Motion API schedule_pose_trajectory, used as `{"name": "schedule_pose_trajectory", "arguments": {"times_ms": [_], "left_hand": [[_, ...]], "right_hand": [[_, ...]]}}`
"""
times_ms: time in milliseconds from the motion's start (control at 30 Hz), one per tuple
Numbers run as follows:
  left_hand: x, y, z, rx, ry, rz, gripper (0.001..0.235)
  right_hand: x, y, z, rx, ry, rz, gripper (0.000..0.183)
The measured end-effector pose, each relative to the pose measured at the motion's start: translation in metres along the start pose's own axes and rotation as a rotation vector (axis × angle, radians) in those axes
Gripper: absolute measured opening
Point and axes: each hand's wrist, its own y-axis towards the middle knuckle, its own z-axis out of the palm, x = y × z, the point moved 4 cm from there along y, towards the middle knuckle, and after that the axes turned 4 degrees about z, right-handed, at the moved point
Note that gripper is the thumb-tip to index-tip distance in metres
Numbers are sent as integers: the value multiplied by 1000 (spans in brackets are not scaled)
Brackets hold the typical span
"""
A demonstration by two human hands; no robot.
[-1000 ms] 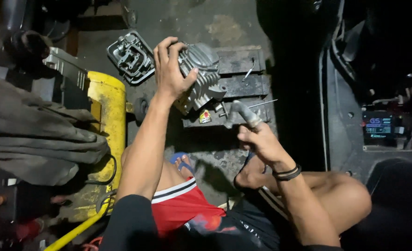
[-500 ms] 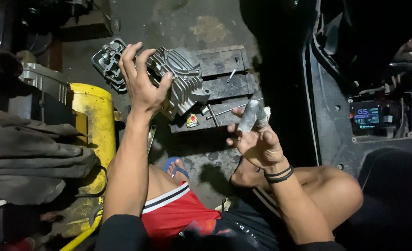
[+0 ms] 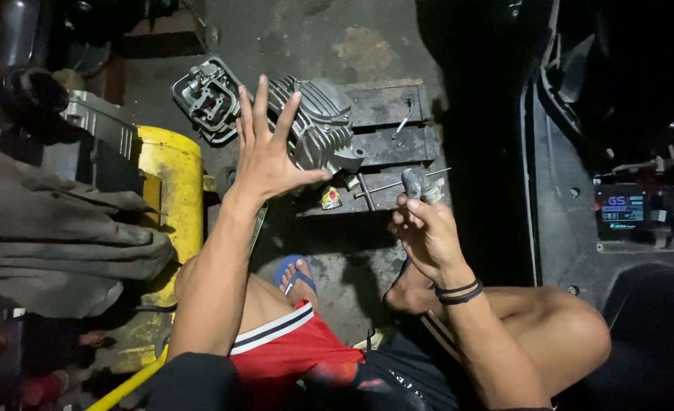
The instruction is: Cleaning and inspecting a motorcycle cylinder head using a cloth and a small tool.
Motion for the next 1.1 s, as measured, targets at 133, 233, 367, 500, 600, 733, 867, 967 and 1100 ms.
{"name": "schedule_pose_trajectory", "arguments": {"times_ms": [133,233,367,500,600,733,867,967,1100], "left_hand": [[16,5,20,5,53,-22,143],[10,13,16,-51,28,19,133],[1,23,1,-89,33,15,119],[13,33,9,-113,30,-2,119],[18,48,7,-116,-21,-19,111],[33,72,9,-48,-30,-66,109],[38,98,0,52,-151,-166,104],[46,116,1,131,-174,-213,100],[49,143,3,286,-145,-247,98]], "right_hand": [[-3,-3,5,-53,-56,16,18],[-6,-3,5,-77,-105,29,19],[-14,2,0,-87,-152,16,28],[-23,5,-5,-105,-162,69,21],[-26,5,-8,-142,-185,100,21],[-30,7,-13,-153,-183,112,23],[-30,12,-13,-160,-135,110,20],[-31,15,-17,-176,-130,124,20],[-32,19,-22,-239,-118,140,17]]}}
